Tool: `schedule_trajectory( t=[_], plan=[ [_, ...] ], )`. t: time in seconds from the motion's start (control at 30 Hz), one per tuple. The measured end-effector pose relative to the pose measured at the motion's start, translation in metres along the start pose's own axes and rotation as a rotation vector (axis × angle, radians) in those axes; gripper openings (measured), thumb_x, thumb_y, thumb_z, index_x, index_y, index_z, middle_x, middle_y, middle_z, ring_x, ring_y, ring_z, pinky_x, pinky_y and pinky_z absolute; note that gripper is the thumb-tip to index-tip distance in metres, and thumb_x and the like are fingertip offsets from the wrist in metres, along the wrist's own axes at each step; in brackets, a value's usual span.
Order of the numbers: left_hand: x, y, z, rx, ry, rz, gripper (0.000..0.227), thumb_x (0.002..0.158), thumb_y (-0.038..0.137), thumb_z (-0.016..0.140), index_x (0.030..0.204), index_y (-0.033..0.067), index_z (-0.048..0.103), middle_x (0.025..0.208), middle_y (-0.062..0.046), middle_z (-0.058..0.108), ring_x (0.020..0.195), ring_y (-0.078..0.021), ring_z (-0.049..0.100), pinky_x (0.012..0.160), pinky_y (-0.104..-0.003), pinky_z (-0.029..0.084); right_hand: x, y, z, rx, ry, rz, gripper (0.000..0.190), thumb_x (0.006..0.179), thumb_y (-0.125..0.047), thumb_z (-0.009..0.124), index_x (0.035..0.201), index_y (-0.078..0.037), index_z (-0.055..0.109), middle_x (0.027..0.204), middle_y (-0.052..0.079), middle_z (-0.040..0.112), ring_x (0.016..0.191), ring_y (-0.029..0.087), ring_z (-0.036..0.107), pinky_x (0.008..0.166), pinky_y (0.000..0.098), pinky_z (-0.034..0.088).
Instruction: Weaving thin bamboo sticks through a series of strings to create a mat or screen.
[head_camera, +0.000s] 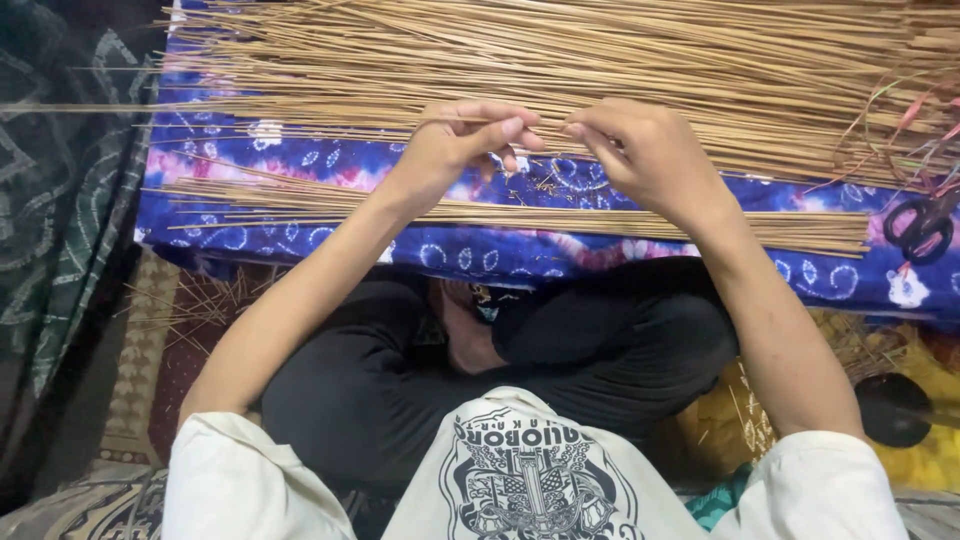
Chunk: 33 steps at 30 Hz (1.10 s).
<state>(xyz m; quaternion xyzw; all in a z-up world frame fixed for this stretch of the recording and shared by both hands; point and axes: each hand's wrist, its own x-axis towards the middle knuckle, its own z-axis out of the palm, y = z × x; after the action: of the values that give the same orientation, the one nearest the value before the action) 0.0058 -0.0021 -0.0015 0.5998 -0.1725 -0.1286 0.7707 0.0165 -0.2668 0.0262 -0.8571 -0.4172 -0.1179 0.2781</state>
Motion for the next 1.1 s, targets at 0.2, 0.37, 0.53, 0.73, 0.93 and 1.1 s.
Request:
schedule_trajectory(
  t=[0.2, 0.37, 0.53, 0.73, 0.93, 1.1],
  plan=[
    [-0.003, -0.006, 0.013, 0.011, -0.055, -0.022, 0.028, 0.099, 0.024, 0.07, 0.12, 0.0056, 0.072, 0.101, -0.014, 0.079, 0.075, -0.0114, 0.075, 0.051, -0.014, 0.055, 0.004, -0.019, 0.005, -0.022, -0.044, -0.017, 0.013, 0.106, -0.006, 0.06, 0.11, -0.006, 0.073, 0.089, 0.015, 0.07, 0.087, 0.039, 0.07, 0.076, 0.047, 0.055],
    [0.003, -0.014, 0.0, -0.064, 0.056, -0.002, 0.034, 0.096, 0.028, 0.073, 0.121, 0.0049, 0.071, 0.103, -0.013, 0.079, 0.073, -0.0115, 0.073, 0.049, -0.016, 0.054, -0.001, -0.003, 0.006, -0.044, 0.042, 0.04, 0.011, 0.106, -0.006, 0.066, 0.111, -0.002, 0.076, 0.088, 0.011, 0.07, 0.072, 0.028, 0.06, 0.064, 0.0387, 0.047],
    [0.001, -0.013, 0.009, -0.031, -0.062, -0.043, 0.029, 0.1, 0.025, 0.069, 0.121, 0.0055, 0.072, 0.103, -0.014, 0.079, 0.076, -0.0123, 0.076, 0.052, -0.015, 0.055, 0.002, -0.013, 0.002, -0.008, -0.035, -0.012, 0.014, 0.107, -0.007, 0.06, 0.114, -0.008, 0.073, 0.09, 0.014, 0.07, 0.087, 0.038, 0.07, 0.076, 0.0466, 0.055],
    [0.004, -0.018, 0.013, -0.03, -0.037, -0.03, 0.034, 0.1, 0.028, 0.069, 0.125, 0.0051, 0.069, 0.105, -0.016, 0.078, 0.077, -0.0131, 0.075, 0.053, -0.016, 0.056, 0.0, -0.005, 0.005, -0.009, -0.001, -0.003, 0.012, 0.108, -0.009, 0.062, 0.111, -0.009, 0.074, 0.092, 0.012, 0.071, 0.088, 0.036, 0.071, 0.076, 0.0437, 0.056],
    [0.009, -0.018, 0.002, -0.06, 0.058, -0.052, 0.035, 0.099, 0.029, 0.071, 0.126, 0.0057, 0.069, 0.106, -0.015, 0.078, 0.077, -0.0126, 0.076, 0.055, -0.016, 0.058, -0.011, 0.003, -0.005, -0.079, 0.033, 0.061, 0.014, 0.11, -0.015, 0.062, 0.115, -0.01, 0.074, 0.087, 0.013, 0.069, 0.086, 0.036, 0.069, 0.075, 0.0466, 0.055],
    [0.007, -0.017, 0.025, -0.058, -0.031, -0.11, 0.037, 0.098, 0.031, 0.07, 0.124, 0.0046, 0.07, 0.105, -0.014, 0.078, 0.075, -0.0124, 0.074, 0.053, -0.016, 0.055, -0.009, -0.008, 0.005, -0.122, 0.007, 0.053, 0.01, 0.104, -0.017, 0.065, 0.107, -0.014, 0.074, 0.083, 0.006, 0.07, 0.085, 0.03, 0.072, 0.075, 0.0414, 0.056]
  ],
)
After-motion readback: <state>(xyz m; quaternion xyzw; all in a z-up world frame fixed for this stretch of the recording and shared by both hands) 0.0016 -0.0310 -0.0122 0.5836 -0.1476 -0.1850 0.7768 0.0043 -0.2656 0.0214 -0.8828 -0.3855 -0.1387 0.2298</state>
